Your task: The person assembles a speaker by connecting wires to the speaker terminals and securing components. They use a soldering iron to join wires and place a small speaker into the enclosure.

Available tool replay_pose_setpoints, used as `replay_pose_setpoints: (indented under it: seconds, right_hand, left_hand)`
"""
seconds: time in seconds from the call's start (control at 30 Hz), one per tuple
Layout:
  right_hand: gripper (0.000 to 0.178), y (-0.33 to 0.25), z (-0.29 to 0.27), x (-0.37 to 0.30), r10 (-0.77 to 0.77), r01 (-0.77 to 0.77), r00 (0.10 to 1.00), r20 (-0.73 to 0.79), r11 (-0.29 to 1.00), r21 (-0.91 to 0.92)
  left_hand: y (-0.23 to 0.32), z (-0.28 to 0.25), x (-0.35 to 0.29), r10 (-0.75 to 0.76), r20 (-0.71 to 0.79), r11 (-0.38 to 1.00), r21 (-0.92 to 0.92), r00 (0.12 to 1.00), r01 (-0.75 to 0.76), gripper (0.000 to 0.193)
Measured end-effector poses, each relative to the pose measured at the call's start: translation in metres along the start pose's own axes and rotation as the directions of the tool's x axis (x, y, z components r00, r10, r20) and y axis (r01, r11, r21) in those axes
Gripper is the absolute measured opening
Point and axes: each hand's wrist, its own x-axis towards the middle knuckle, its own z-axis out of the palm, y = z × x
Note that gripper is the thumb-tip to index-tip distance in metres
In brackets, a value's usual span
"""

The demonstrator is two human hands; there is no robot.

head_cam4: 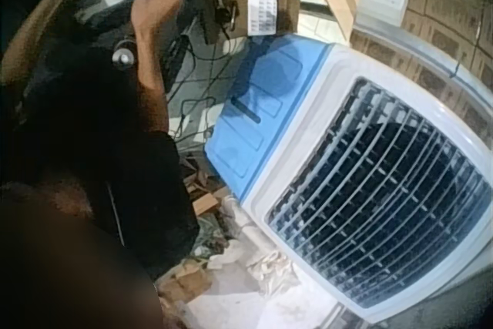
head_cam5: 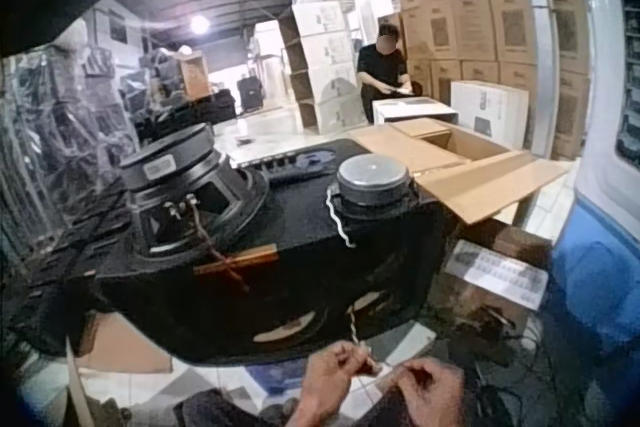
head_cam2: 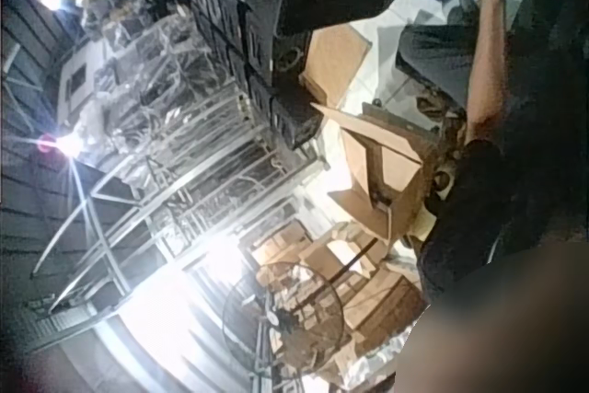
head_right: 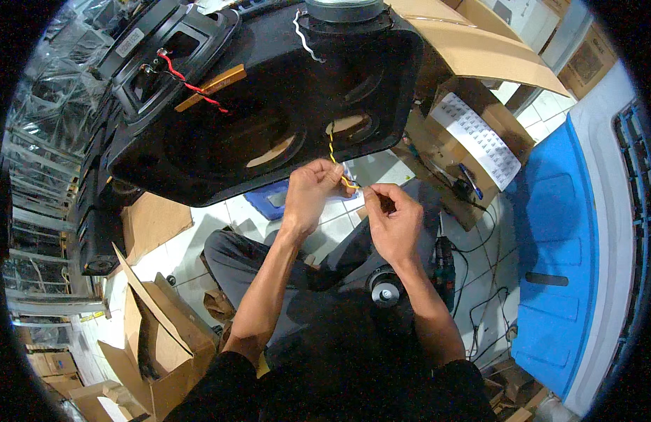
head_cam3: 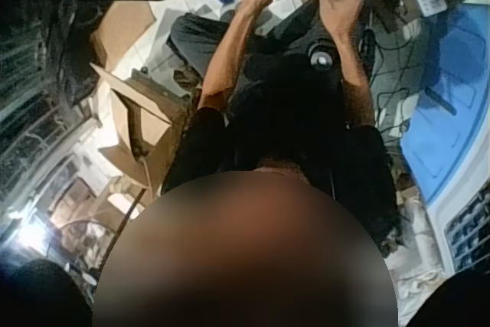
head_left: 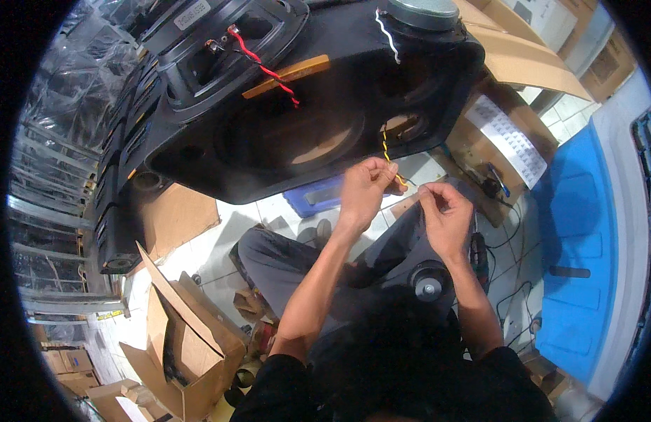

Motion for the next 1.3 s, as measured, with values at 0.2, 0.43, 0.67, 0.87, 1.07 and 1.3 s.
replay_pose_setpoints:
  seconds: [0.2, 0.43, 0.67, 0.87, 1.07, 1.3]
  right_hand:
    - [0.015, 0.002, -0.011, 0.009, 0.049, -0.050, 0.998, 0.047, 0.999, 0.004]
    - [0.022, -0.026, -0.012, -0.004, -0.281, 0.259, 0.960, -0.010, 0.899, -0.353]
    - [0.019, -0.026, 0.007, -0.002, -0.500, 0.501, 0.835, 0.232, 0.514, -0.696]
    - [0.017, -0.011, 0.026, -0.001, -0.221, 0.190, 0.975, 0.018, 0.790, -0.583]
    - [0.023, -0.009, 0.020, -0.009, 0.188, -0.176, 0.982, 0.032, 0.960, -0.220]
    - [0.014, -0.018, 0.005, -0.025, -0.007, 0.028, 0.998, 0.069, 0.954, -0.299]
  left_hand:
    - [-0.003, -0.005, 0.002, 0.056, 0.095, 0.998, 0.035, 0.994, -0.059, 0.022]
    - [0.002, 0.001, -0.001, 0.063, 0.016, 0.996, 0.057, 0.998, -0.064, 0.021]
    - [0.011, 0.018, -0.007, 0.113, -0.099, 0.978, 0.187, 0.989, -0.093, 0.018]
    - [0.002, 0.040, -0.012, 0.233, -0.250, 0.969, 0.143, 0.940, -0.203, 0.017]
    - [-0.018, 0.041, -0.010, 0.186, -0.254, 0.982, 0.026, 0.949, -0.186, 0.016]
    - [-0.013, 0.034, 0.000, 0.123, -0.233, 0.986, -0.083, 0.965, -0.146, 0.019]
